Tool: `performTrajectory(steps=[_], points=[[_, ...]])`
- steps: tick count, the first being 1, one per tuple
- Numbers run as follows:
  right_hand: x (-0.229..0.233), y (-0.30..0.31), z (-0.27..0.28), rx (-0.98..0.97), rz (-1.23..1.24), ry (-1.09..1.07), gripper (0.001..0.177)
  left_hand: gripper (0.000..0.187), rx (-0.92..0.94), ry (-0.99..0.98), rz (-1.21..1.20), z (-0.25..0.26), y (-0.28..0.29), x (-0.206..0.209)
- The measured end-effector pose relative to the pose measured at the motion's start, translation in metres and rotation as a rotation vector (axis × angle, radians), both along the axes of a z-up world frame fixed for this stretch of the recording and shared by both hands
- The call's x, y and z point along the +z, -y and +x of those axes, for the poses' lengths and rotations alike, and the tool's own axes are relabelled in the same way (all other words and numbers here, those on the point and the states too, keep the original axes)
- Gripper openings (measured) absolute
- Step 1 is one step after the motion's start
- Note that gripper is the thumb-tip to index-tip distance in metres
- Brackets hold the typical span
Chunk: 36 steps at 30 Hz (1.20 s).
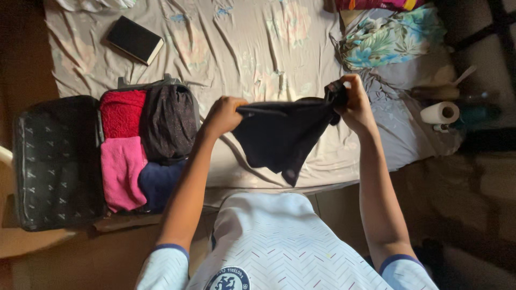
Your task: The person folds a pink towel and a dark garment, then places them into an open suitcase. They add toiletries including a roll of toilet paper, bottles, and a small container into the mesh pocket, then close and zip the suitcase.
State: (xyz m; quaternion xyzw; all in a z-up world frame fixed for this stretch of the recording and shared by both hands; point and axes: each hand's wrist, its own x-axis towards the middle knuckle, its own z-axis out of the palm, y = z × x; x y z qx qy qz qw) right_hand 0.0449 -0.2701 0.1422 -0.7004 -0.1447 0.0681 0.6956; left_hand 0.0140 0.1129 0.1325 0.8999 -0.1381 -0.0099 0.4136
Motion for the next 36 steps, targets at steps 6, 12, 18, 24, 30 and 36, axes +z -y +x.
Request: performTrajectory(steps=[6, 12, 18, 24, 30, 36], points=[[-0.020, -0.016, 0.053, -0.185, -0.416, 0.337, 0.036, 0.026, 0.000, 0.201, -0.008, 0.042, 0.005, 0.022], [-0.059, 0.003, 0.067, -0.092, -0.050, 0.370, 0.032, 0.021, 0.052, 0.257, -0.080, 0.033, -0.004, -0.007], [-0.221, 0.030, -0.021, -0.079, -0.208, -0.131, 0.028, 0.041, -0.008, 0.040, -0.105, -0.041, 0.017, -0.186], [-0.357, 0.033, -0.131, -0.049, -0.252, -0.527, 0.032, 0.038, 0.151, -0.432, 0.004, -0.145, 0.051, -0.372], [-0.407, 0.041, -0.158, -0.113, -0.364, -0.746, 0.045, 0.043, 0.087, -0.914, 0.065, -0.195, 0.063, -0.431], [-0.419, 0.028, -0.091, -0.341, -0.838, -0.471, 0.051, 0.048, 0.556, -0.704, -0.030, -0.118, 0.065, -0.438]])
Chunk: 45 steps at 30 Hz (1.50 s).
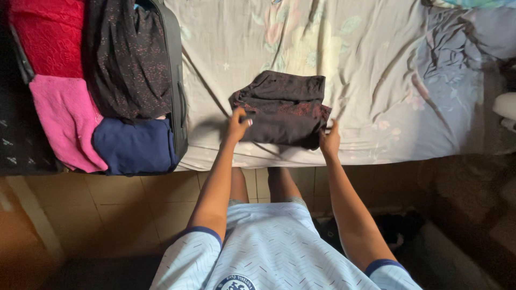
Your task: The person folds a pink towel and a dark garment, then places them into an open suitcase. They add toiletries including a roll of toilet paper, bottles, and a small container into the mesh pocket, then close and zip the suitcase.
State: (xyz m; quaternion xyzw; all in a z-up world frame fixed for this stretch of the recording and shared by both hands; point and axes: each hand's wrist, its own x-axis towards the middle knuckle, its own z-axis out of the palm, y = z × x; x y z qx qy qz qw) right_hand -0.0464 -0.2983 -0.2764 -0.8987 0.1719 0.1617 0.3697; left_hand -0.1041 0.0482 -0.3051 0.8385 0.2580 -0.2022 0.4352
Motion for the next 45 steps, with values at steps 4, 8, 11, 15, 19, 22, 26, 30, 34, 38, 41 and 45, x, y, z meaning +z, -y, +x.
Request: performTrajectory(steps=[4, 8, 11, 15, 19, 22, 26, 30, 34, 38, 41, 45], points=[[0.029, -0.024, 0.004, 0.332, -0.209, 0.226, 0.049, 0.046, -0.186, 0.319, 0.399, 0.015, 0.015, 0.026], [0.039, -0.038, -0.015, 0.821, -0.315, 0.301, 0.081, 0.078, -0.543, 0.356, 0.425, -0.018, 0.028, 0.033], [0.016, -0.029, -0.015, 0.960, -0.548, 0.332, 0.068, 0.056, -0.675, 0.307, 0.634, -0.032, 0.020, 0.012], [-0.029, -0.007, 0.012, 0.780, -0.216, -0.173, 0.042, 0.012, -0.569, 0.307, 0.407, -0.038, -0.007, -0.017], [-0.059, 0.007, 0.085, 0.384, 0.173, -0.570, 0.047, 0.026, -0.284, 0.066, -0.143, 0.001, -0.053, -0.040], [-0.073, 0.008, 0.130, 0.474, -0.005, -0.106, 0.050, 0.024, 0.008, 0.159, -0.273, 0.051, -0.067, -0.060], [-0.092, -0.004, 0.142, 0.430, -0.138, 0.132, 0.062, 0.064, 0.140, 0.183, 0.138, 0.102, -0.043, -0.075], [-0.105, -0.011, 0.131, 0.158, 0.185, -0.159, 0.064, 0.102, -0.022, -0.227, 0.100, 0.123, -0.007, -0.079], [-0.094, -0.010, 0.106, -0.301, 0.626, -0.593, 0.035, 0.102, -0.255, -0.316, -0.077, 0.114, 0.012, -0.074], [-0.051, 0.005, 0.073, -0.564, 1.166, -0.689, 0.023, 0.089, -0.063, -0.330, -0.626, 0.076, 0.019, -0.033], [-0.010, 0.010, 0.047, -0.477, 1.128, -0.676, 0.019, 0.085, 0.068, -0.365, -0.658, 0.029, 0.008, 0.031], [0.033, -0.017, 0.028, -0.278, 1.001, -0.705, 0.022, 0.073, 0.183, -0.215, -0.849, -0.037, -0.022, 0.130]])
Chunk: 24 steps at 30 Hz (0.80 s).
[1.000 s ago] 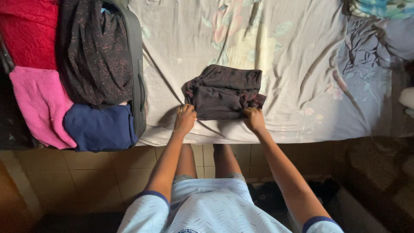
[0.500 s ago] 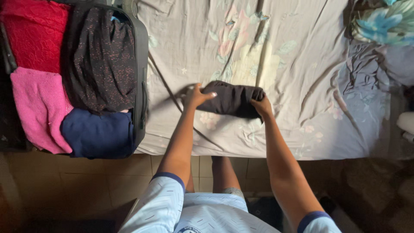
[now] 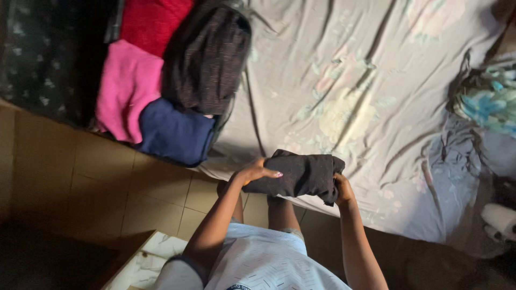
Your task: The person folds a pink towel and a dark garment, then places them into an open suitcase. They add toiletries including a roll of toilet paper, bottles, and a small container into the mesh pocket, then close and zip the suitcase.
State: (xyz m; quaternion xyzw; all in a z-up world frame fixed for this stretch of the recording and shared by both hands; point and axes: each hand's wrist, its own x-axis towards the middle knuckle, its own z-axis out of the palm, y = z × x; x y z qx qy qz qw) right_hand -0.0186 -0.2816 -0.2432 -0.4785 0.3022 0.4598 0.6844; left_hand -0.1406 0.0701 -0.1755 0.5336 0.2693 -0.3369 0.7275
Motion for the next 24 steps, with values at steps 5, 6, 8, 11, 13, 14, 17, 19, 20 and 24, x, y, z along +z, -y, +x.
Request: performTrajectory(steps=[5, 6, 8, 11, 13, 14, 17, 19, 20, 24], points=[[0.029, -0.112, 0.027, 0.206, 0.000, 0.216, 0.032, 0.069, 0.348, 0.035, 0.045, -0.071, -0.069, 0.088], [0.036, -0.148, 0.040, 0.211, 0.087, 0.255, 0.036, 0.068, 0.410, 0.029, 0.089, -0.077, -0.087, 0.098], [0.053, -0.227, 0.069, 0.263, 0.153, 0.371, 0.042, 0.067, 0.581, 0.109, 0.172, -0.088, -0.125, 0.112], [0.088, -0.355, 0.114, 0.368, 0.215, 0.561, 0.049, 0.061, 0.785, 0.178, 0.319, -0.088, -0.183, 0.112], [0.114, -0.442, 0.140, 0.412, 0.246, 0.666, 0.055, 0.059, 0.856, 0.254, 0.416, -0.072, -0.231, 0.104], [0.125, -0.483, 0.150, 0.433, 0.261, 0.743, 0.055, 0.059, 0.880, 0.309, 0.458, -0.061, -0.254, 0.098], [0.147, -0.580, 0.155, 0.715, -0.219, 1.246, 0.055, 0.079, 0.830, 0.385, 0.983, -0.031, -0.308, 0.081], [0.150, -0.625, 0.132, 0.817, -0.633, 1.568, 0.055, 0.077, 0.614, 0.420, 1.506, -0.019, -0.329, 0.074], [0.147, -0.642, 0.113, 0.779, -0.780, 1.696, 0.053, 0.079, 0.512, 0.428, 1.552, -0.015, -0.333, 0.072], [0.114, -0.685, 0.044, 0.991, -1.001, 1.716, 0.075, 0.091, 0.202, 0.310, 1.543, -0.009, -0.338, 0.060]])
